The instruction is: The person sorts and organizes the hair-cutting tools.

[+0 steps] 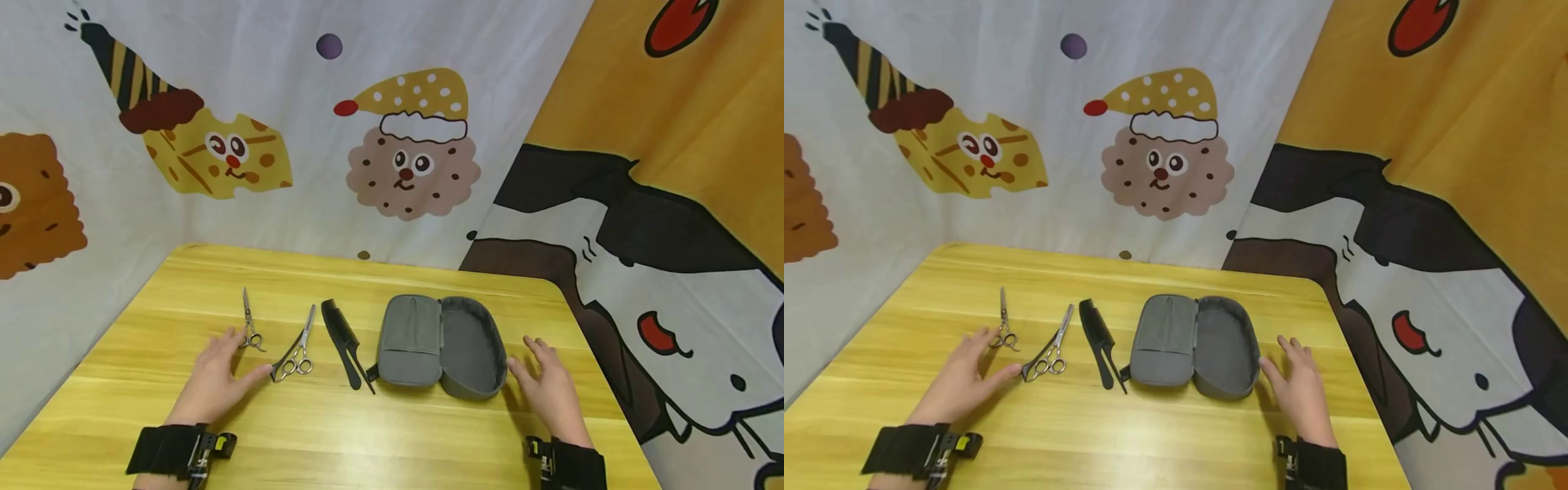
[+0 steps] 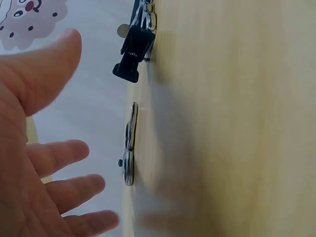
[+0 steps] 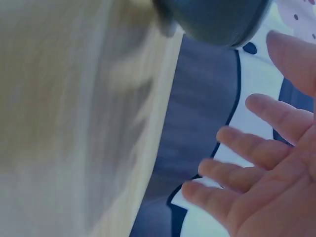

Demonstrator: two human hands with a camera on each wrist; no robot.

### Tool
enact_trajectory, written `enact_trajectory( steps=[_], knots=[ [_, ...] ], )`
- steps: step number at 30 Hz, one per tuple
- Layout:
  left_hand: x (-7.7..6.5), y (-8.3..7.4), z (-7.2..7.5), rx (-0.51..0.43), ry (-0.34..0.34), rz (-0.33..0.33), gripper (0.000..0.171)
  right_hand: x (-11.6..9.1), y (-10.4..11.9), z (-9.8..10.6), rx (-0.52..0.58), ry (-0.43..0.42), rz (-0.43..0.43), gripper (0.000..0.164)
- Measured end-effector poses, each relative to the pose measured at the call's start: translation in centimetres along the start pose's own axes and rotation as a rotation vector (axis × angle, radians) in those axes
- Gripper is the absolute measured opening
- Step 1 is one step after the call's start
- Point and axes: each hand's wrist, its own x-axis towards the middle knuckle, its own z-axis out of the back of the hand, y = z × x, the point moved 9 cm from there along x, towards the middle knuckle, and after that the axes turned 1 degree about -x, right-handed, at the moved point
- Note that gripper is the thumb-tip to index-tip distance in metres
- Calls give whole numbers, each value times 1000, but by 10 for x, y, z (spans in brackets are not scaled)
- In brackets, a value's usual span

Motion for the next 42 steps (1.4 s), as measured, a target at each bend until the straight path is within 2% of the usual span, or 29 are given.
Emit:
enact_trajectory(
  steps=[5, 8, 12, 15, 17, 20, 24, 32, 39, 42],
  knots=[
    [-1, -2, -1, 5, -3, -18, 91, -10, 27, 11, -16, -122, 97, 66],
    [-1, -2, -2, 5, 0, -15, 89, -16, 47, 13, -49, -148, 138, 59],
    [1, -1, -3, 11, 9, -10, 88, -23, 67, -3, -86, -38, 129, 58],
    [1, -1, -4, 17, 24, -2, 90, -27, 74, -19, -123, 65, 90, 61],
    [0, 0, -4, 18, 32, 4, 91, -29, 77, -26, -146, 104, 63, 62],
    [-1, 0, -5, 21, 37, 11, 91, -31, 79, -32, -180, 112, 41, 59],
    [-1, -1, -5, 29, 32, 7, 89, -32, 78, -38, -203, 83, 50, 47],
    [-1, -2, -4, 34, 40, 3, 87, -32, 78, -60, -156, 128, 124, 14],
    [-1, -1, -5, 49, 65, 21, 90, -29, 79, -69, -188, 165, 144, 40],
    [-1, -2, -4, 55, 73, 21, 91, -29, 78, -69, -193, 159, 137, 36]
  ],
)
